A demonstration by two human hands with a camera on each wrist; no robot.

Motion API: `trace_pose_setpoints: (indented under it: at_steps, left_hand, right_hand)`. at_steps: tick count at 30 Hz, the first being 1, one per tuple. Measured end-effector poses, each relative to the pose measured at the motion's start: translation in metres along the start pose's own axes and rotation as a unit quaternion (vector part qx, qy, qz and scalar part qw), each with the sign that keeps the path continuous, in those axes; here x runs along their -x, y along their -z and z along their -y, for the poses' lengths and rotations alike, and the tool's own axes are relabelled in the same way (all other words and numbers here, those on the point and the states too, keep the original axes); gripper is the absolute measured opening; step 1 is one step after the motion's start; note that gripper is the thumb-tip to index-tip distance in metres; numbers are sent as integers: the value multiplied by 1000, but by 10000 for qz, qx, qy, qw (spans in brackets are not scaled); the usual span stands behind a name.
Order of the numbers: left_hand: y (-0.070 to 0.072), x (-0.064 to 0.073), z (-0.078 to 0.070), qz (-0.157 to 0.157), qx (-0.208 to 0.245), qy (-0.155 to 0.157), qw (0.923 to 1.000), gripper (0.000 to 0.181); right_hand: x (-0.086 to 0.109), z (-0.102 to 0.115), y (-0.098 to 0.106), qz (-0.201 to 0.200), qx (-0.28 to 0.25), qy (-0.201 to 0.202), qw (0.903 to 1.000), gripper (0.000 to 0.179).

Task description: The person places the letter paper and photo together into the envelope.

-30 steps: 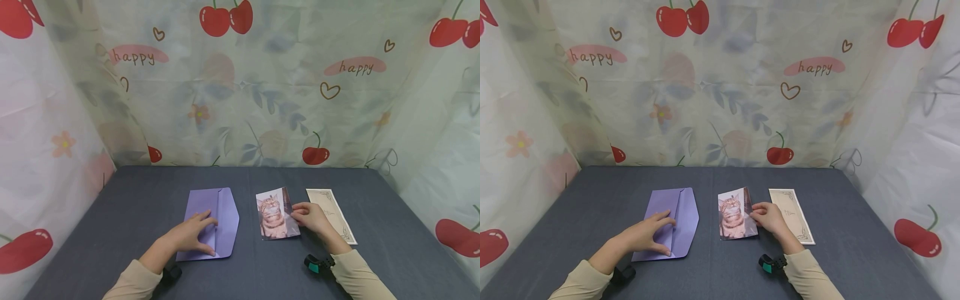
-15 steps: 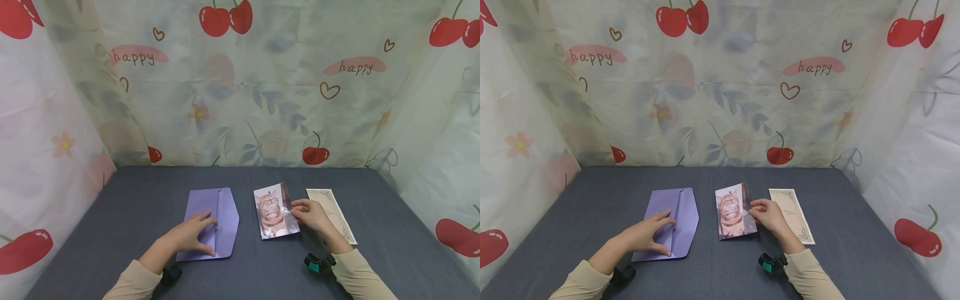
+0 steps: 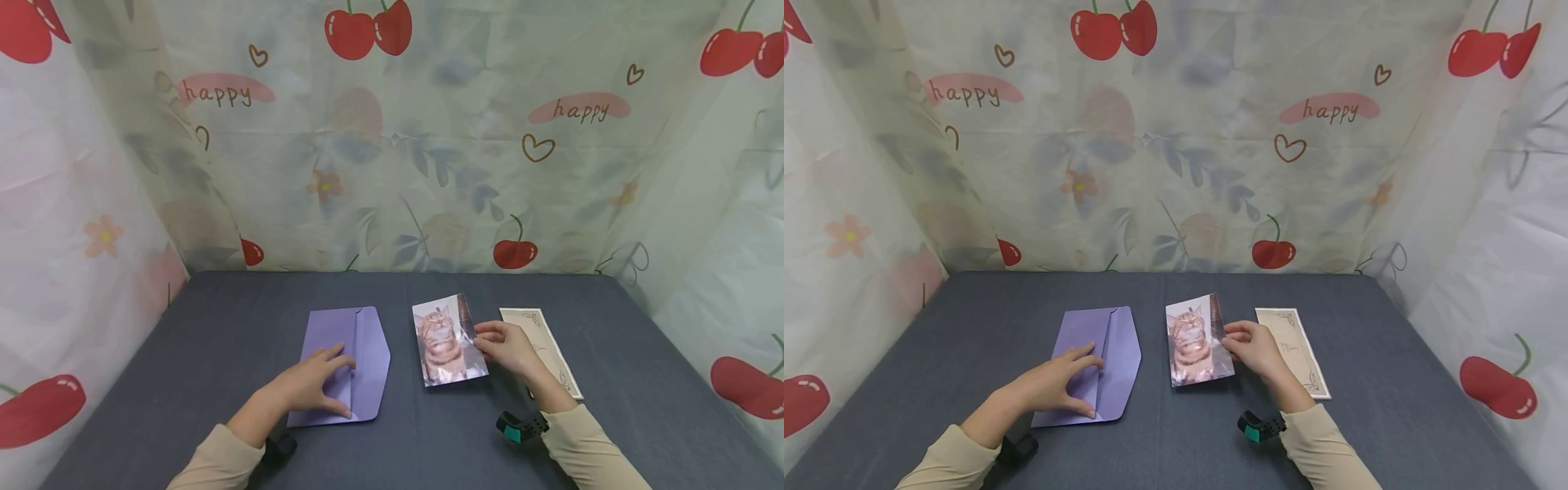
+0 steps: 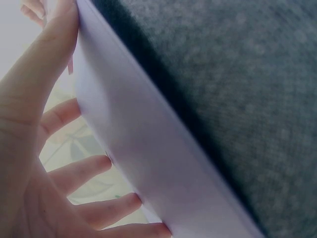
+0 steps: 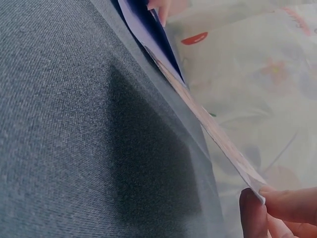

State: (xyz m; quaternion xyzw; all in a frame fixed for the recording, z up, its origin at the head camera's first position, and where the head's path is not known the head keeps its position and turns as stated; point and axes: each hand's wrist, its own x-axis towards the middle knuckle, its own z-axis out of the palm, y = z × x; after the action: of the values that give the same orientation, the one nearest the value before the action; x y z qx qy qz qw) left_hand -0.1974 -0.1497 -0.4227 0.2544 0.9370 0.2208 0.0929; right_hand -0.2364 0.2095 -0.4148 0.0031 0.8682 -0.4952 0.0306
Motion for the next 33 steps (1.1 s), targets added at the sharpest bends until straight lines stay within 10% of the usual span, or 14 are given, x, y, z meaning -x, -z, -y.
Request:
trace_pose_setpoints:
  at_steps: [33]
  left_hand:
    - [-1,-1,0,-66,-37,-70,9999,67]
  right_hand:
    - [2,14,-14,292,-227,127,9992,30]
